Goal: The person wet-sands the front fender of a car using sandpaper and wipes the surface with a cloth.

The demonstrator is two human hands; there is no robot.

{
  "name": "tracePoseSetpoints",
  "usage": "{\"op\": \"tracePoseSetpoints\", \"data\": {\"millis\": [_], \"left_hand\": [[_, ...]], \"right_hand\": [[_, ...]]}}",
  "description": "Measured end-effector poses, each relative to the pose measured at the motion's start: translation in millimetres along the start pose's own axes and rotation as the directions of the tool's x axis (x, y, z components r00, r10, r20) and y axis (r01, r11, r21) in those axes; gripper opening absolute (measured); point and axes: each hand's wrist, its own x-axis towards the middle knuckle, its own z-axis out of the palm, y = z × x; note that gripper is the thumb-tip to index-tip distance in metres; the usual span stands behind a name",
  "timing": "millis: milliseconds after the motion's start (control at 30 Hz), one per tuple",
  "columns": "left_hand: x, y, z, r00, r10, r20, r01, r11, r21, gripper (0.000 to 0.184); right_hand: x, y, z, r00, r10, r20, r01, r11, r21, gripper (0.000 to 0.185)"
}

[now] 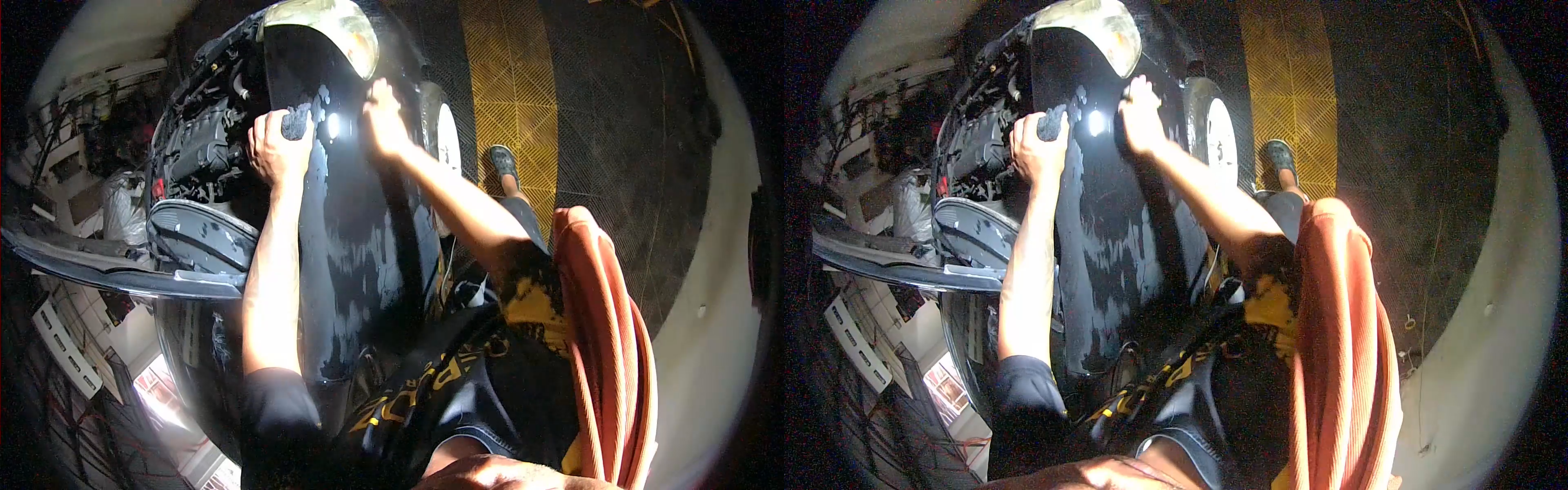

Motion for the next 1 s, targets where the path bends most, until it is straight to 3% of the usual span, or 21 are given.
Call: {"op": "tracePoseSetpoints", "data": {"millis": [33,100,133,233,333,367,400,467,500,533,567,600,633,700,767,800,833,867,900,1000], "left_hand": [[0,1,-1,1.000,0.019,-0.005,-0.019,1.000,-0.013,0.033],[0,2,-3,0.999,0.042,-0.004,-0.042,0.999,-0.021,0.032],[1,3,-3,0.999,0.049,-0.001,-0.049,0.998,-0.029,0.032],[0,5,-3,1.000,0.029,-0.002,-0.029,1.000,0.011,0.032],[1,4,-4,0.999,0.054,-0.007,-0.054,0.999,0.007,0.033],[1,4,-3,0.998,0.061,-0.023,-0.062,0.998,-0.006,0.033],[1,3,-2,0.998,0.052,-0.029,-0.052,0.999,0.007,0.033],[1,3,-1,0.999,0.044,-0.018,-0.045,0.998,-0.040,0.032],[3,3,-1,0.998,0.052,-0.033,-0.053,0.997,-0.051,0.031],[3,1,-2,0.998,0.051,-0.030,-0.053,0.997,-0.048,0.031],[4,-2,-1,1.000,-0.018,-0.007,0.017,0.986,-0.165,0.032],[5,-5,0,0.996,-0.088,0.026,0.092,0.957,-0.277,0.032],[8,-5,-2,0.991,-0.130,0.041,0.136,0.943,-0.302,0.033],[16,-16,7,0.989,-0.149,0.023,0.148,0.934,-0.324,0.034],[24,-21,21,0.985,-0.161,-0.054,0.133,0.930,-0.344,0.035],[27,-21,24,0.981,-0.185,-0.058,0.156,0.932,-0.327,0.034],[27,-23,24,0.981,-0.185,-0.059,0.157,0.934,-0.320,0.034],[28,-23,27,0.980,-0.187,-0.065,0.157,0.934,-0.321,0.034],[26,-26,31,0.968,-0.246,-0.057,0.207,0.903,-0.376,0.035],[23,-31,34,0.929,-0.369,-0.013,0.327,0.838,-0.437,0.039]], "right_hand": [[29,5,-4,0.996,0.080,0.046,-0.085,0.990,0.108,0.070],[28,-14,-12,0.998,0.058,-0.009,-0.058,0.997,0.048,0.068],[9,2,-2,0.998,-0.061,-0.015,0.061,0.997,0.036,0.070],[-57,8,0,0.993,-0.057,0.099,0.059,0.998,-0.019,0.074],[14,1,-3,1.000,-0.011,-0.021,0.009,0.997,-0.075,0.072],[48,-2,-16,0.998,0.056,0.041,-0.055,0.998,-0.022,0.070],[64,0,-20,1.000,0.001,0.023,-0.002,0.999,0.048,0.067],[44,17,-8,0.999,-0.046,-0.022,0.047,0.999,0.019,0.068],[19,37,1,0.995,-0.103,-0.002,0.102,0.981,0.165,0.072],[-21,29,-4,0.992,-0.098,0.080,0.085,0.984,0.157,0.077],[-54,30,-3,0.990,-0.063,0.129,0.055,0.997,0.060,0.082],[-70,49,8,0.990,-0.058,0.129,0.040,0.990,0.137,0.086],[-55,60,11,0.982,-0.165,0.089,0.167,0.986,-0.014,0.085],[-3,49,-6,0.986,-0.143,0.082,0.155,0.973,-0.171,0.079],[58,86,4,0.961,-0.276,-0.003,0.273,0.952,-0.138,0.073],[70,64,-14,0.979,-0.196,0.050,0.197,0.980,-0.021,0.071],[52,46,-15,0.989,-0.137,0.049,0.139,0.989,-0.058,0.068],[19,34,-18,0.989,-0.124,0.079,0.119,0.991,0.066,0.070],[-11,34,-20,0.990,-0.115,0.080,0.112,0.993,0.048,0.070],[-75,53,-16,0.947,0.005,0.321,0.085,0.960,-0.265,0.086]]}}
